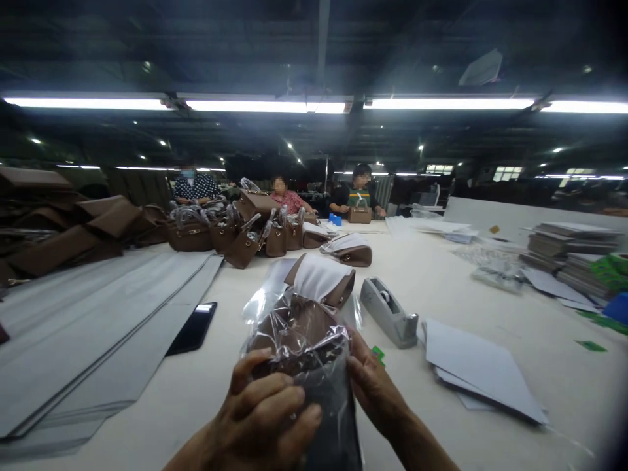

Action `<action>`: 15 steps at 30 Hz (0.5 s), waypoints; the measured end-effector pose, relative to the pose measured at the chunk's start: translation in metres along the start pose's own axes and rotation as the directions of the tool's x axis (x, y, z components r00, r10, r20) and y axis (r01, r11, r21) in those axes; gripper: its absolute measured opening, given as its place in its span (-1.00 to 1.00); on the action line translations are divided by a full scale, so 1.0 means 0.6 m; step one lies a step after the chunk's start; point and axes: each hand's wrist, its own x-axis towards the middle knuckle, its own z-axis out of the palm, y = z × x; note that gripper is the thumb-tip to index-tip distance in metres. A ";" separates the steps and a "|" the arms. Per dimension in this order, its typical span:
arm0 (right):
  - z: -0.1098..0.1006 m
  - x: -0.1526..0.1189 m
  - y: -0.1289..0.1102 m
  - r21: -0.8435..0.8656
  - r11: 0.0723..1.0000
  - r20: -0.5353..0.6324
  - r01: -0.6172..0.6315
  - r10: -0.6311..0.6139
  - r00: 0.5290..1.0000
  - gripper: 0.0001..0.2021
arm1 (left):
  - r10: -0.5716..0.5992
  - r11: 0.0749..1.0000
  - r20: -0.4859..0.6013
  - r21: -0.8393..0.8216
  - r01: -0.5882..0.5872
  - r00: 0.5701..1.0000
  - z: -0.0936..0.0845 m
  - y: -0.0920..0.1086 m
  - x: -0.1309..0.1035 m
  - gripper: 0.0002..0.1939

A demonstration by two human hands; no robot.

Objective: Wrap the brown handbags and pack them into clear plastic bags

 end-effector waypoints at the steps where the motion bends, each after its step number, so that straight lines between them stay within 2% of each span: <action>1: -0.002 -0.006 0.015 -0.030 0.999 0.004 -0.023 0.023 1.000 -0.28 | -0.081 0.997 -0.069 -0.017 0.080 0.994 -0.001 0.003 -0.012 -0.73; 2: -0.008 -0.014 0.031 -0.081 0.995 0.000 -0.066 0.066 0.998 -0.25 | -0.222 0.975 -0.166 -0.067 0.214 0.961 -0.003 0.007 -0.024 -0.68; 3: -0.016 -0.022 0.049 -0.149 0.981 -0.018 -0.124 0.123 0.992 -0.23 | -0.423 0.905 -0.265 -0.172 0.389 0.866 -0.005 0.011 -0.036 -0.60; 4: -0.025 -0.030 0.067 -0.219 0.958 -0.048 -0.186 0.180 0.982 -0.22 | -0.651 0.757 -0.322 -0.342 0.557 0.687 -0.008 0.016 -0.048 -0.53; 5: -0.033 -0.037 0.085 -0.278 0.929 -0.086 -0.244 0.229 0.970 -0.22 | -0.848 0.528 -0.298 -0.543 0.653 0.438 -0.011 0.021 -0.061 -0.48; 6: -0.039 -0.044 0.102 -0.320 0.900 -0.126 -0.296 0.269 0.955 -0.21 | -0.966 0.259 -0.187 -0.718 0.646 0.179 -0.016 0.026 -0.074 -0.44; 7: -0.042 -0.049 0.118 -0.341 0.874 -0.165 -0.346 0.306 0.938 -0.18 | -0.999 0.014 -0.035 -0.830 0.558 -0.027 -0.023 0.032 -0.086 -0.43; 8: -0.041 -0.054 0.132 -0.336 0.856 -0.191 -0.393 0.347 0.918 -0.13 | -0.980 -0.176 0.113 -0.880 0.441 -0.165 -0.029 0.037 -0.097 -0.43; 9: -0.035 -0.057 0.142 -0.316 0.846 -0.213 -0.430 0.379 0.901 -0.08 | -0.940 -0.305 0.227 -0.893 0.330 -0.253 -0.036 0.043 -0.107 -0.45; 10: -0.025 -0.060 0.149 -0.297 0.840 -0.241 -0.454 0.394 0.887 -0.05 | -0.900 -0.386 0.306 -0.891 0.240 -0.311 -0.042 0.047 -0.114 -0.49; 11: -0.012 -0.063 0.151 -0.292 0.839 -0.269 -0.460 0.389 0.881 -0.05 | -0.870 -0.426 0.348 -0.887 0.177 -0.349 -0.046 0.051 -0.120 -0.56; 13: 0.018 -0.067 0.140 -0.335 0.841 -0.291 -0.425 0.337 0.895 -0.11 | -0.858 -0.423 0.352 -0.898 0.124 -0.375 -0.047 0.055 -0.122 -0.65; 15: 0.045 -0.071 0.115 -0.446 0.813 -0.292 -0.374 0.263 0.920 -0.15 | -0.884 -0.361 0.290 -0.922 0.142 -0.366 -0.036 0.055 -0.120 -0.68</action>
